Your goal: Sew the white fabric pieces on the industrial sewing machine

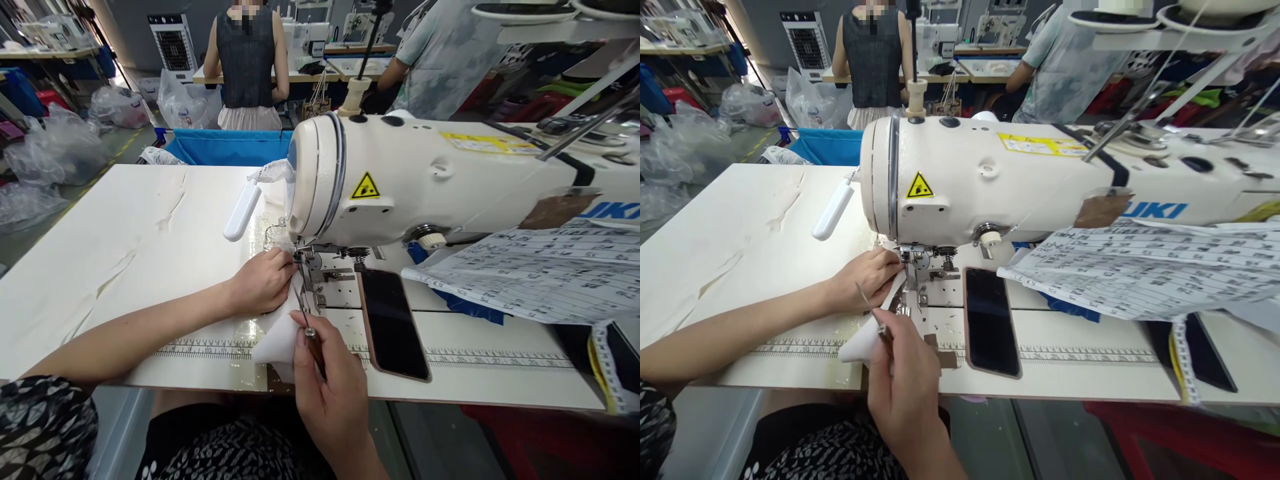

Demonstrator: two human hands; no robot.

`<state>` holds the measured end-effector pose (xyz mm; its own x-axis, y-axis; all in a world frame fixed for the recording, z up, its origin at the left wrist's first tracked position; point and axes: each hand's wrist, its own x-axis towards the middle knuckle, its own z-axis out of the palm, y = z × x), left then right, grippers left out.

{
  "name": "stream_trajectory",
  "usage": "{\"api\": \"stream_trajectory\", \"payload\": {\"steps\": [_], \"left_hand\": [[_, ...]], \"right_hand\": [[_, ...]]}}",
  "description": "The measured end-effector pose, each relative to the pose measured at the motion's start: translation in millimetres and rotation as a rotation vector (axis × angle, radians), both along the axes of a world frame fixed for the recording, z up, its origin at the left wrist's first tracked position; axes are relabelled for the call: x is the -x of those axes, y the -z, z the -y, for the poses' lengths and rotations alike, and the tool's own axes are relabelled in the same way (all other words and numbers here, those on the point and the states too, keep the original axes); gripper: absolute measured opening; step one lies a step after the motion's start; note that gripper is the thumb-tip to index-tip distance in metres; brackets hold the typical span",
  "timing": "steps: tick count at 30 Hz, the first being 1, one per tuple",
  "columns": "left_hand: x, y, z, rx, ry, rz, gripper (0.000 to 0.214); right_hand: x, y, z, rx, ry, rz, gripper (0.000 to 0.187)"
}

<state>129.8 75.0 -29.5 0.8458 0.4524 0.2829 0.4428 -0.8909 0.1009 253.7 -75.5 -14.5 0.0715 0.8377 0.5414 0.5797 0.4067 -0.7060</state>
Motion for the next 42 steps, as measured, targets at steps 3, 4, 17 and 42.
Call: {"api": "stream_trajectory", "payload": {"steps": [3,4,17,42], "left_hand": [[-10.3,-6.5,-0.7,-0.088,-0.011,-0.152,0.024],[-12.6,-7.4,-0.9,-0.101,-0.031,-0.169,0.026],[1.4,9.6,-14.2,0.467,-0.154,0.456,0.017],[-0.7,2.4,-13.0,0.554,-0.193,0.478,0.016]], "right_hand": [[10.7,-5.7,-0.1,-0.065,-0.057,0.0,0.03],[12.6,-5.5,1.0,-0.073,-0.068,0.014,0.03],[-27.8,26.6,-7.3,0.113,0.345,0.414,0.032],[-22.2,32.2,-26.5,0.048,0.375,0.464,0.032]]}}
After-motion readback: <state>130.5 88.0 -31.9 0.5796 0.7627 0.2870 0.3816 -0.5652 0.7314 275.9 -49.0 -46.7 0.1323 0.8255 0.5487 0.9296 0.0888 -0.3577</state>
